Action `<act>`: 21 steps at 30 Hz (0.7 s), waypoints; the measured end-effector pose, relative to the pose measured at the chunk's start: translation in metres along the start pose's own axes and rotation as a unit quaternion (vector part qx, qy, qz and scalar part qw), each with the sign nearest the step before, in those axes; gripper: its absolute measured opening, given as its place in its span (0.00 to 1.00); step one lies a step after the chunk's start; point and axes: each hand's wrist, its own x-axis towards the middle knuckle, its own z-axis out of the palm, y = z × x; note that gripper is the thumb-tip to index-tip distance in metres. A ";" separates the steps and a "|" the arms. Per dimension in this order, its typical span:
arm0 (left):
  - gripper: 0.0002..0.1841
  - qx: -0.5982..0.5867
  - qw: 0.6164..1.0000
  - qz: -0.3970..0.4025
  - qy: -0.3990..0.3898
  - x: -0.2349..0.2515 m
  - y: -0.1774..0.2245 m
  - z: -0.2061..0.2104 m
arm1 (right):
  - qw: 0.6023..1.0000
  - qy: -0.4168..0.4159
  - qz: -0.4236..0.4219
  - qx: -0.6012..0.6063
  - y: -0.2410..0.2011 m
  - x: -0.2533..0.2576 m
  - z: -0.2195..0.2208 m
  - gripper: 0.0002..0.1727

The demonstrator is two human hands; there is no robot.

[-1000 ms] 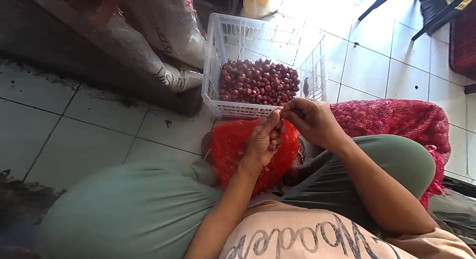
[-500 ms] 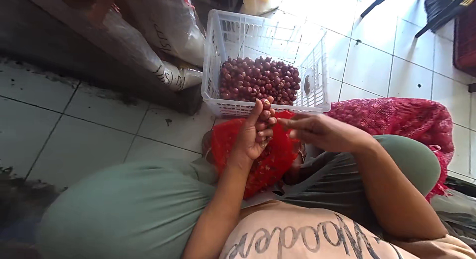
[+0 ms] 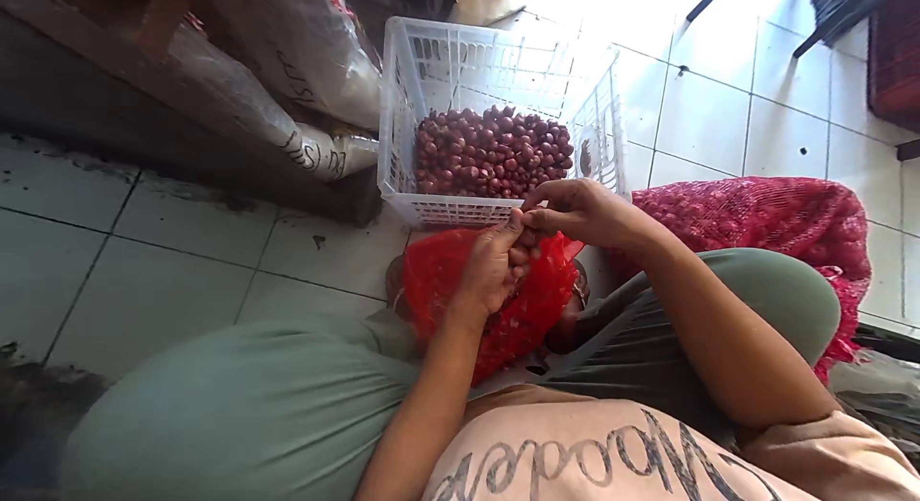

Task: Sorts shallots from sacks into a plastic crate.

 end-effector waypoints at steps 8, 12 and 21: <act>0.20 -0.057 0.998 -0.025 -0.006 0.001 0.001 -0.004 | 0.963 0.209 -0.048 -0.164 -0.010 -0.003 -0.020 0.34; 0.21 -0.021 1.000 0.001 0.013 0.000 0.000 -0.002 | 0.987 0.055 -0.123 -0.084 -0.014 -0.011 0.005 0.17; 0.14 -0.063 0.998 0.026 -0.015 -0.003 -0.001 -0.003 | 0.961 0.079 -0.084 0.250 -0.004 -0.023 0.007 0.11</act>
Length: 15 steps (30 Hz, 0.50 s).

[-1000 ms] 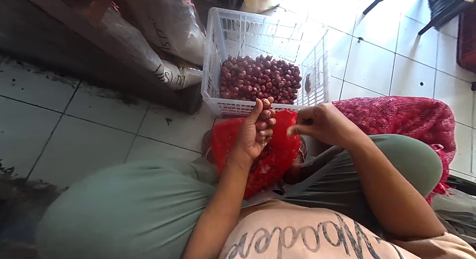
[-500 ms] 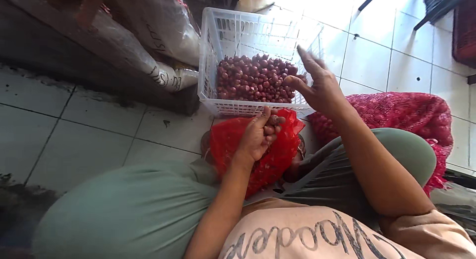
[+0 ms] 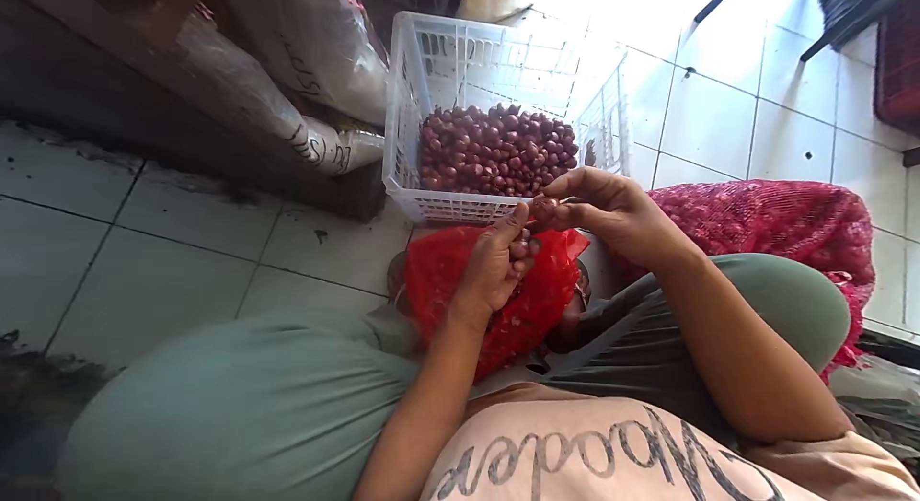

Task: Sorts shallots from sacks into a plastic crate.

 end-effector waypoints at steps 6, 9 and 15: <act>0.11 0.022 0.998 0.058 -0.024 -0.004 0.000 -0.003 | 0.996 0.027 -0.065 -0.051 0.001 -0.005 -0.001 0.14; 0.12 0.010 0.992 0.116 -0.041 -0.004 -0.002 -0.002 | 0.983 0.088 -0.088 -0.133 0.003 -0.006 0.003 0.10; 0.16 0.090 0.961 0.263 0.005 -0.002 -0.014 -0.001 | 0.976 0.144 -0.060 -0.149 0.001 -0.010 0.018 0.08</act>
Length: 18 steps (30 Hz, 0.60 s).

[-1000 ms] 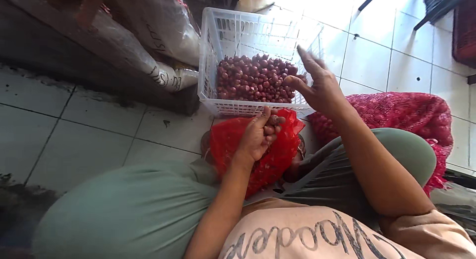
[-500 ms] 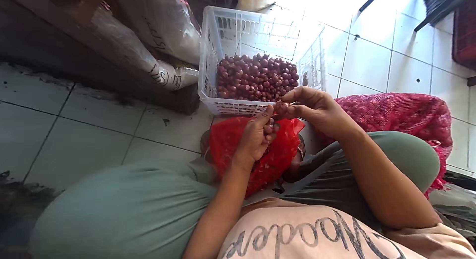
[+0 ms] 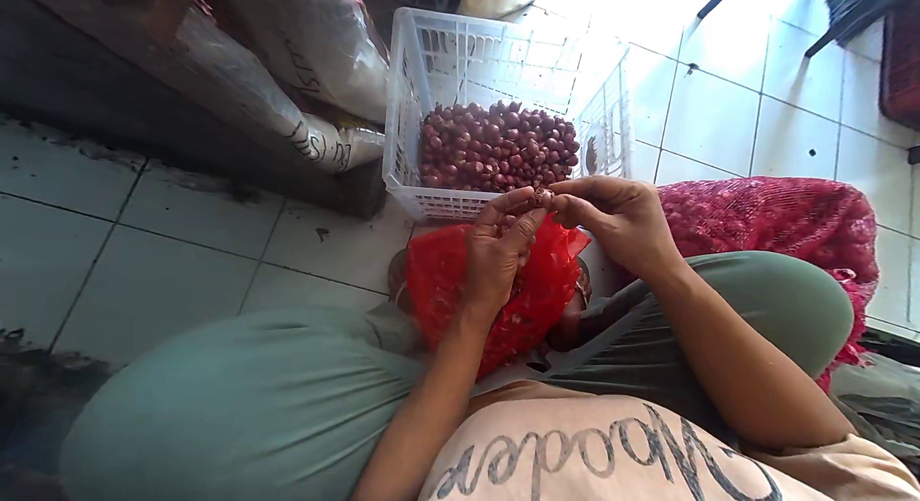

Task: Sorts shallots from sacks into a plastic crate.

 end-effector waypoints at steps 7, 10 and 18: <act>0.16 0.079 0.989 0.123 0.014 0.004 -0.013 -0.004 | 0.999 0.033 -0.003 -0.027 -0.003 -0.003 0.004 0.05; 0.16 0.087 0.989 0.120 0.003 0.004 -0.013 -0.005 | 0.998 0.054 0.011 -0.034 -0.002 -0.002 0.006 0.03; 0.14 -0.073 0.991 -0.105 -0.025 0.002 -0.002 -0.001 | 0.999 0.038 -0.005 -0.026 0.001 -0.001 0.006 0.04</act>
